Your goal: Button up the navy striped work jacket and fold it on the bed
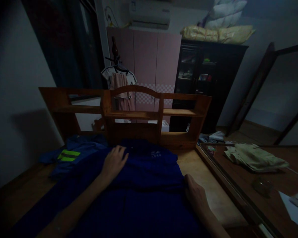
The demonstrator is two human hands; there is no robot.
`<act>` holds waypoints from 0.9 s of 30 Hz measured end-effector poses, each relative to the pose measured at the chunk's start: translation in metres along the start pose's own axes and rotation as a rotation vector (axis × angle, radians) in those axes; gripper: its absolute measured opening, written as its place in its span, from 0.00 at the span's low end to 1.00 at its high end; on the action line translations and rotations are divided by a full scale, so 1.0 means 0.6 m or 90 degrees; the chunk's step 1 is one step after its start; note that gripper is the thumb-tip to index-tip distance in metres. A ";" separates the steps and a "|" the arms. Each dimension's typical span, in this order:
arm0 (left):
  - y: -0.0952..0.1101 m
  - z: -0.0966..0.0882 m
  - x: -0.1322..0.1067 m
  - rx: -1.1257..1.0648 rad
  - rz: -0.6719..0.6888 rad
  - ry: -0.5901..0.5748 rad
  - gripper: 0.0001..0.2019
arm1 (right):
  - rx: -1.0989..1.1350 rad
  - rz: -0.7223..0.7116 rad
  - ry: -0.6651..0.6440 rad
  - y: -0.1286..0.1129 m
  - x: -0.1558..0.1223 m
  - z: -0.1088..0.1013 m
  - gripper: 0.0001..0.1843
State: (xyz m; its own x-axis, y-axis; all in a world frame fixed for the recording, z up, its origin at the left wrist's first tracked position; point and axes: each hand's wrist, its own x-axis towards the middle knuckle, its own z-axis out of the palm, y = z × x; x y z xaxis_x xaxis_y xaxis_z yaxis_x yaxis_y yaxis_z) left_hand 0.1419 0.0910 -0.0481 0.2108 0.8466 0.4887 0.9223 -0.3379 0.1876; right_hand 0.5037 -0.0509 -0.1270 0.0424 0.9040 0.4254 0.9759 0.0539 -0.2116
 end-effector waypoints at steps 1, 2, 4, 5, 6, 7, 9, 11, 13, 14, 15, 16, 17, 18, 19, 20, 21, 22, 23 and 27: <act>0.048 0.019 0.028 -0.089 0.049 -0.047 0.20 | 0.009 0.004 0.006 0.002 -0.001 0.002 0.13; 0.095 0.043 0.055 -0.179 0.088 -0.109 0.20 | 0.016 0.006 0.014 0.004 -0.001 0.003 0.13; 0.181 0.098 0.099 -0.277 0.113 -0.221 0.23 | 0.031 0.009 0.033 0.007 0.000 0.002 0.11; 0.219 0.125 0.116 -0.290 0.116 -0.248 0.24 | 0.039 0.009 0.041 0.008 0.000 0.001 0.09; 0.252 0.151 0.129 -0.298 0.115 -0.274 0.25 | 0.045 0.009 0.047 0.009 0.001 -0.001 0.06; 0.279 0.174 0.139 -0.298 0.111 -0.297 0.26 | 0.051 0.008 0.049 0.009 0.001 -0.003 0.04; 0.320 0.210 0.153 -0.299 0.097 -0.347 0.27 | 0.065 -0.004 0.038 0.010 0.001 -0.005 0.02; 0.343 0.233 0.163 -0.302 0.079 -0.402 0.25 | 0.075 -0.014 0.027 0.011 -0.001 -0.005 0.03; 0.357 0.246 0.175 -0.312 0.062 -0.449 0.21 | 0.076 -0.011 0.023 0.015 -0.003 -0.006 0.04; 0.362 0.250 0.183 -0.322 0.053 -0.463 0.19 | 0.071 -0.005 0.023 0.017 -0.005 -0.007 0.05; 0.366 0.253 0.191 -0.333 0.044 -0.467 0.17 | 0.060 0.002 0.022 0.020 -0.006 -0.009 0.05; 0.370 0.256 0.201 -0.346 0.034 -0.462 0.15 | 0.045 0.010 0.019 0.023 -0.007 -0.011 0.05; 0.374 0.260 0.212 -0.360 0.023 -0.449 0.14 | 0.025 0.019 0.014 0.027 -0.008 -0.015 0.06; 0.377 0.263 0.223 -0.373 0.012 -0.433 0.14 | -0.002 0.032 0.006 0.031 -0.007 -0.018 0.06; 0.381 0.268 0.234 -0.385 0.001 -0.416 0.14 | -0.033 0.050 -0.003 0.036 -0.006 -0.021 0.07; 0.385 0.273 0.244 -0.397 -0.008 -0.399 0.15 | -0.065 0.070 -0.015 0.042 -0.004 -0.024 0.07; 0.389 0.280 0.252 -0.408 -0.012 -0.383 0.15 | -0.097 0.090 -0.028 0.047 -0.001 -0.026 0.08; 0.392 0.286 0.258 -0.419 -0.013 -0.368 0.15 | -0.125 0.108 -0.041 0.052 0.002 -0.026 0.08; 0.396 0.294 0.262 -0.428 -0.009 -0.351 0.16 | -0.148 0.123 -0.052 0.056 0.005 -0.026 0.08; 0.407 0.317 0.258 -0.464 0.036 -0.302 0.18 | -0.181 0.133 -0.071 0.059 0.008 -0.012 0.08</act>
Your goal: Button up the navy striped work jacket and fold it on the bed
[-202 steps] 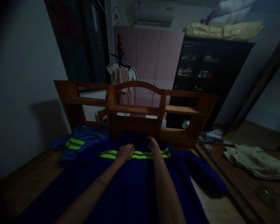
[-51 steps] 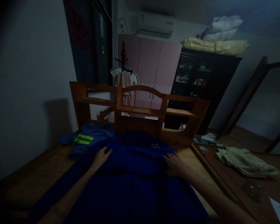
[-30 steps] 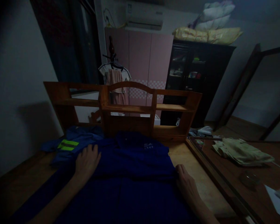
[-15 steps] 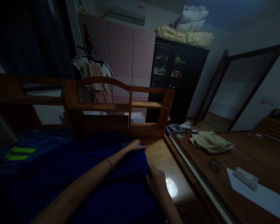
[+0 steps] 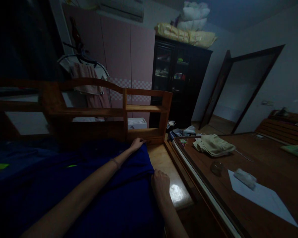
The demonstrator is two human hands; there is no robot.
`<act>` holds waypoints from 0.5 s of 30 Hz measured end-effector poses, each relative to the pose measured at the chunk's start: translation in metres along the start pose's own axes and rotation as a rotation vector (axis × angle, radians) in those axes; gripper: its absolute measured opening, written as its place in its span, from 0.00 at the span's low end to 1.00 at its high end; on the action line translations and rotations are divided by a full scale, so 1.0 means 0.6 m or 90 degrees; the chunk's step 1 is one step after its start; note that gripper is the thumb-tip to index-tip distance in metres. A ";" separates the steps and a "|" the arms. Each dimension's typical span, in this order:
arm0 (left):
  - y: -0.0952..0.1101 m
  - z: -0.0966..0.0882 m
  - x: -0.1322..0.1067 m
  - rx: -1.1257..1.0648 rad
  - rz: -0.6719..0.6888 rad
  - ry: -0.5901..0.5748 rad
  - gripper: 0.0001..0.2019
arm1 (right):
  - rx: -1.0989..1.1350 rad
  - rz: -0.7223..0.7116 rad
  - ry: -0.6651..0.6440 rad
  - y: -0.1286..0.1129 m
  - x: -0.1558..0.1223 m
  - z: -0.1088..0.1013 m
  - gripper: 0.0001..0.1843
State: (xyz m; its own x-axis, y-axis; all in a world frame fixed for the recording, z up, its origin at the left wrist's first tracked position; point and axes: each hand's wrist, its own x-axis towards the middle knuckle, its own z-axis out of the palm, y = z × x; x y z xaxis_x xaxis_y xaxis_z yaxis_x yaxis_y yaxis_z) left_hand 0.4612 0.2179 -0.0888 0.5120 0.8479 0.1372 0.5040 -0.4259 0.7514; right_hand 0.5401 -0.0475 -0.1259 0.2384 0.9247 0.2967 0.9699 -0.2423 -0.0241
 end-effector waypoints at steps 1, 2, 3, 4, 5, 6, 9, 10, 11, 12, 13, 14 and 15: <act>-0.002 0.004 -0.001 -0.005 0.017 -0.005 0.20 | -0.001 -0.007 -0.002 -0.003 -0.002 0.003 0.08; -0.005 0.005 -0.003 -0.010 0.033 -0.018 0.21 | -0.002 -0.015 -0.006 -0.006 -0.004 0.005 0.08; -0.009 0.006 -0.004 -0.015 0.047 -0.034 0.22 | -0.004 -0.021 -0.010 -0.009 -0.006 0.004 0.07; -0.013 0.004 -0.005 -0.018 0.059 -0.053 0.23 | -0.006 -0.023 -0.012 -0.010 -0.008 0.002 0.07; -0.017 0.001 -0.006 -0.019 0.069 -0.071 0.23 | -0.008 -0.021 -0.009 -0.009 -0.008 -0.003 0.07; -0.022 -0.003 -0.007 -0.019 0.076 -0.086 0.24 | -0.007 -0.016 0.002 -0.007 -0.007 -0.009 0.08; -0.035 -0.015 -0.006 -0.010 0.087 -0.107 0.26 | 0.011 -0.035 0.079 0.002 0.003 -0.033 0.14; -0.038 -0.017 -0.007 -0.006 0.090 -0.106 0.24 | 0.019 -0.072 0.096 0.004 0.008 -0.039 0.17; -0.039 -0.018 -0.007 -0.002 0.094 -0.100 0.20 | 0.026 -0.121 0.097 0.005 0.012 -0.042 0.19; -0.038 -0.018 -0.009 0.002 0.099 -0.089 0.17 | 0.031 -0.175 0.084 0.006 0.016 -0.044 0.20; -0.036 -0.017 -0.010 0.007 0.105 -0.073 0.15 | 0.032 -0.223 0.063 0.006 0.018 -0.043 0.19; -0.034 -0.016 -0.013 0.014 0.112 -0.052 0.13 | 0.030 -0.258 0.041 0.007 0.018 -0.041 0.17; -0.030 -0.015 -0.015 0.023 0.118 -0.027 0.12 | 0.025 -0.278 0.025 0.009 0.017 -0.038 0.15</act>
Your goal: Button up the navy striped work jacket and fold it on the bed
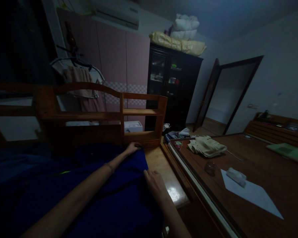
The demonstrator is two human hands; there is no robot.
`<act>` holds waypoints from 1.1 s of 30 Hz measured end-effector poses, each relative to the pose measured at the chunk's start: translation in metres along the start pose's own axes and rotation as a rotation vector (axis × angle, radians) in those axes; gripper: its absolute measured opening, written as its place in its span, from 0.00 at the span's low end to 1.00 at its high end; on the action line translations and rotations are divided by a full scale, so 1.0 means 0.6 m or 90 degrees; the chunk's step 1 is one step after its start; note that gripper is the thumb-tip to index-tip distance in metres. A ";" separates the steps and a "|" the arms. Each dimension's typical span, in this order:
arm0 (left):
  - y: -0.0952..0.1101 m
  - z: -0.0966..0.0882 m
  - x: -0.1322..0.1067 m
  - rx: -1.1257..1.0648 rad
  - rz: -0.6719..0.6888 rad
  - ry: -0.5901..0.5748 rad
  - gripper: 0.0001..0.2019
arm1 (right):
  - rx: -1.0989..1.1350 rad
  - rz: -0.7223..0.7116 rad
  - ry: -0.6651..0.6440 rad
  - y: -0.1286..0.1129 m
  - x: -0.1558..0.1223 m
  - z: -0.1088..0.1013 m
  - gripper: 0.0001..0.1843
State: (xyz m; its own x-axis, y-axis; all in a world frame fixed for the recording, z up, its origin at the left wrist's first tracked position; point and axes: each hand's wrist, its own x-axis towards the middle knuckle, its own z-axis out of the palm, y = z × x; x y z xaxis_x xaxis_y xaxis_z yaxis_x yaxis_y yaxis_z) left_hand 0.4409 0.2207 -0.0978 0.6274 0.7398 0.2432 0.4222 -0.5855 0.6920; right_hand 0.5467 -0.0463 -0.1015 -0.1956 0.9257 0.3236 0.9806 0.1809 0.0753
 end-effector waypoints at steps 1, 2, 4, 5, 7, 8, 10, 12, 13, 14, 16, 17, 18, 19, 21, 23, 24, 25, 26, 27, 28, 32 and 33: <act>0.004 0.001 -0.003 0.013 0.006 0.024 0.11 | -0.004 -0.007 -0.008 0.002 -0.005 0.004 0.13; 0.008 0.001 -0.006 0.027 0.013 0.045 0.11 | -0.010 -0.008 -0.012 0.004 -0.013 0.007 0.13; 0.017 0.000 -0.014 0.058 0.035 0.077 0.12 | -0.019 -0.009 -0.019 0.012 -0.035 0.010 0.13; 0.023 -0.001 -0.019 0.074 0.051 0.087 0.12 | -0.022 -0.002 -0.021 0.015 -0.046 0.010 0.14; 0.038 -0.002 -0.035 0.105 0.093 0.098 0.14 | -0.021 0.034 -0.007 0.019 -0.066 0.002 0.14; 0.047 -0.002 -0.045 0.119 0.115 0.101 0.15 | -0.014 0.058 0.013 0.018 -0.071 -0.004 0.14; 0.068 -0.006 -0.075 0.142 0.161 0.104 0.18 | 0.016 0.100 0.073 0.007 -0.071 -0.024 0.13; 0.085 -0.012 -0.119 0.183 0.214 0.112 0.20 | 0.065 0.113 0.132 -0.017 -0.054 -0.047 0.15; 0.089 -0.016 -0.147 0.222 0.244 0.120 0.21 | 0.089 0.110 0.152 -0.033 -0.041 -0.058 0.16; 0.089 -0.021 -0.177 0.265 0.267 0.127 0.22 | 0.108 0.102 0.164 -0.051 -0.027 -0.068 0.18; 0.075 -0.032 -0.244 0.338 0.266 0.115 0.24 | 0.128 0.073 0.166 -0.088 0.006 -0.078 0.22; 0.059 -0.039 -0.279 0.364 0.242 0.103 0.26 | 0.131 0.057 0.160 -0.106 0.022 -0.076 0.24; 0.037 -0.047 -0.313 0.387 0.210 0.091 0.26 | 0.132 0.046 0.148 -0.121 0.037 -0.069 0.25; 0.010 -0.058 -0.346 0.410 0.173 0.076 0.27 | 0.133 0.044 0.128 -0.134 0.051 -0.056 0.27; -0.056 -0.094 -0.408 0.451 0.089 0.063 0.28 | 0.137 0.081 0.069 -0.149 0.074 -0.018 0.29; -0.133 -0.150 -0.462 0.489 0.002 0.073 0.29 | 0.135 0.161 -0.018 -0.154 0.090 0.026 0.31; -0.170 -0.186 -0.486 0.505 -0.033 0.085 0.29 | 0.126 0.204 -0.058 -0.154 0.097 0.046 0.34; -0.205 -0.223 -0.508 0.515 -0.049 0.085 0.27 | 0.116 0.243 -0.090 -0.154 0.103 0.063 0.37; -0.236 -0.261 -0.526 0.517 -0.053 0.078 0.25 | 0.105 0.276 -0.118 -0.153 0.109 0.075 0.40; -0.261 -0.297 -0.541 0.508 -0.060 0.071 0.26 | 0.095 0.302 -0.141 -0.153 0.116 0.081 0.43; -0.280 -0.329 -0.551 0.494 -0.086 0.100 0.28 | 0.086 0.322 -0.161 -0.153 0.124 0.083 0.46; -0.295 -0.409 -0.555 0.366 -0.175 0.137 0.30 | 0.040 0.299 -0.144 -0.165 0.172 0.057 0.49; -0.288 -0.420 -0.550 0.327 -0.193 0.123 0.28 | 0.028 0.265 -0.099 -0.170 0.187 0.049 0.47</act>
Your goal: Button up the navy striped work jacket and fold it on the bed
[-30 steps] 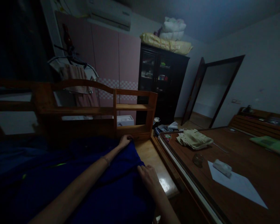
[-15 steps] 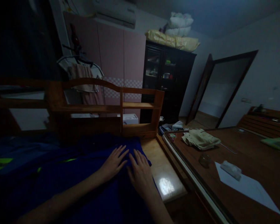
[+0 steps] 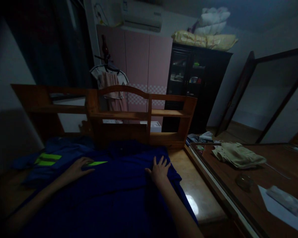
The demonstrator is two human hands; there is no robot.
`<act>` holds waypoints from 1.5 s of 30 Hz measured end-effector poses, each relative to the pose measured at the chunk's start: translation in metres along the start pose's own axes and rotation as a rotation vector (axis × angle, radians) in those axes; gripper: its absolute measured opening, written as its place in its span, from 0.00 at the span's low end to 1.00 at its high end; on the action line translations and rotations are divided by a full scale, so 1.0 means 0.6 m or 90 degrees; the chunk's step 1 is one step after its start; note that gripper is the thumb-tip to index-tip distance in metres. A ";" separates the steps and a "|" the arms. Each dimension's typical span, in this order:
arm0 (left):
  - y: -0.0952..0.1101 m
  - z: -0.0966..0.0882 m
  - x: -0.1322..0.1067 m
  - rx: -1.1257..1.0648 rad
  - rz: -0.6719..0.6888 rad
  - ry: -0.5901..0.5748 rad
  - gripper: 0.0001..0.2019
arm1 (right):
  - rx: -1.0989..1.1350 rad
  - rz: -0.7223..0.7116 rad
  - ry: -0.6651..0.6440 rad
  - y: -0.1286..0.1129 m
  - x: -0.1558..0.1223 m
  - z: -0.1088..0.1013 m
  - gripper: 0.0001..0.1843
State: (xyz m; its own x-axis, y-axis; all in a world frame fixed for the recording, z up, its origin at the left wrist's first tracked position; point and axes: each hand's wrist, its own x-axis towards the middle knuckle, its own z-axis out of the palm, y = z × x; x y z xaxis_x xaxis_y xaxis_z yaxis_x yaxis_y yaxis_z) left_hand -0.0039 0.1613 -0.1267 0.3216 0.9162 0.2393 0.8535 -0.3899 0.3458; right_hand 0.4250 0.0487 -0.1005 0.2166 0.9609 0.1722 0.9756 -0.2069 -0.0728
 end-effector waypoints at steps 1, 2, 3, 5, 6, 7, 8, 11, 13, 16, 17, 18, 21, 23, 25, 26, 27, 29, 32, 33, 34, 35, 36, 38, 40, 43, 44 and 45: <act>0.006 -0.011 0.006 -0.030 -0.012 -0.026 0.27 | -0.002 -0.045 0.052 -0.011 0.011 -0.008 0.45; 0.013 -0.020 0.011 -0.055 -0.019 -0.050 0.26 | 0.000 -0.094 0.099 -0.022 0.021 -0.013 0.44; 0.020 -0.028 0.016 -0.076 -0.019 -0.071 0.25 | 0.004 -0.140 0.133 -0.031 0.032 -0.014 0.43; 0.032 -0.039 0.022 -0.101 0.002 -0.103 0.22 | 0.016 -0.199 0.141 -0.046 0.050 -0.004 0.39; 0.036 -0.042 0.023 -0.104 0.021 -0.119 0.21 | 0.025 -0.202 0.119 -0.051 0.056 0.007 0.37; 0.038 -0.042 0.024 -0.101 0.037 -0.136 0.21 | 0.035 -0.187 0.093 -0.053 0.061 0.019 0.35; 0.039 -0.041 0.023 -0.091 0.045 -0.154 0.22 | 0.046 -0.160 0.068 -0.054 0.065 0.034 0.34; 0.030 -0.034 0.017 -0.041 0.010 -0.161 0.28 | 0.072 -0.091 0.061 -0.052 0.069 0.072 0.34; 0.019 -0.032 0.013 -0.023 -0.028 -0.133 0.29 | 0.080 -0.070 0.088 -0.049 0.069 0.087 0.34; 0.005 -0.039 0.013 -0.062 -0.064 -0.137 0.24 | 0.087 -0.055 0.115 -0.048 0.069 0.093 0.35; 0.003 -0.041 0.015 -0.087 -0.075 -0.134 0.22 | 0.089 -0.051 0.124 -0.048 0.070 0.092 0.36; 0.003 -0.043 0.018 -0.112 -0.090 -0.116 0.21 | 0.092 -0.048 0.135 -0.049 0.071 0.091 0.37; 0.012 -0.037 0.030 -0.127 -0.145 0.021 0.22 | 0.111 -0.030 0.169 -0.054 0.080 0.085 0.40; 0.023 -0.023 0.035 -0.094 -0.173 0.099 0.21 | 0.133 -0.016 0.186 -0.058 0.089 0.078 0.40; 0.035 -0.008 0.036 -0.067 -0.189 0.136 0.20 | 0.160 -0.021 0.198 -0.059 0.098 0.069 0.38; 0.040 0.000 0.034 -0.063 -0.194 0.141 0.19 | 0.170 -0.035 0.204 -0.058 0.101 0.065 0.37; 0.045 0.006 0.031 -0.064 -0.201 0.146 0.19 | 0.175 -0.053 0.209 -0.055 0.102 0.061 0.35; 0.049 0.016 0.022 -0.072 -0.224 0.141 0.21 | 0.162 -0.089 0.202 -0.043 0.099 0.059 0.33; 0.045 0.025 0.001 -0.079 -0.295 0.100 0.33 | 0.099 -0.098 0.148 -0.014 0.088 0.068 0.29; 0.042 0.028 -0.009 -0.082 -0.306 0.083 0.37 | 0.080 -0.090 0.123 -0.004 0.084 0.074 0.28; 0.040 0.029 -0.020 -0.086 -0.306 0.068 0.39 | 0.067 -0.077 0.100 0.004 0.082 0.080 0.28; 0.037 0.030 -0.031 -0.095 -0.298 0.057 0.38 | 0.056 -0.063 0.082 0.011 0.080 0.086 0.29; 0.036 0.030 -0.042 -0.108 -0.288 0.051 0.36 | 0.048 -0.048 0.072 0.015 0.080 0.092 0.30; 0.039 0.026 -0.060 -0.139 -0.281 0.052 0.28 | 0.034 -0.028 0.072 0.017 0.082 0.101 0.32; 0.048 0.017 -0.072 -0.164 -0.291 0.065 0.20 | 0.024 -0.021 0.081 0.013 0.085 0.105 0.33; 0.067 0.001 -0.075 -0.187 -0.292 0.089 0.15 | 0.020 -0.025 0.078 0.008 0.088 0.105 0.33; 0.074 -0.004 -0.075 -0.189 -0.285 0.097 0.15 | 0.019 -0.027 0.078 0.008 0.088 0.105 0.33; 0.080 -0.010 -0.074 -0.187 -0.275 0.107 0.15 | 0.018 -0.027 0.079 0.008 0.087 0.104 0.32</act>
State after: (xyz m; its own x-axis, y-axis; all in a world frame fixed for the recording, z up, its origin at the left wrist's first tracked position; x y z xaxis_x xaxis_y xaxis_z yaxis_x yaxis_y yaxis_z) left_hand 0.0201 0.1016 -0.1153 -0.1231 0.9807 0.1520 0.7353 -0.0127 0.6776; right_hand 0.4388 0.1095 -0.1533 0.1793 0.9382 0.2962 0.9831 -0.1592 -0.0909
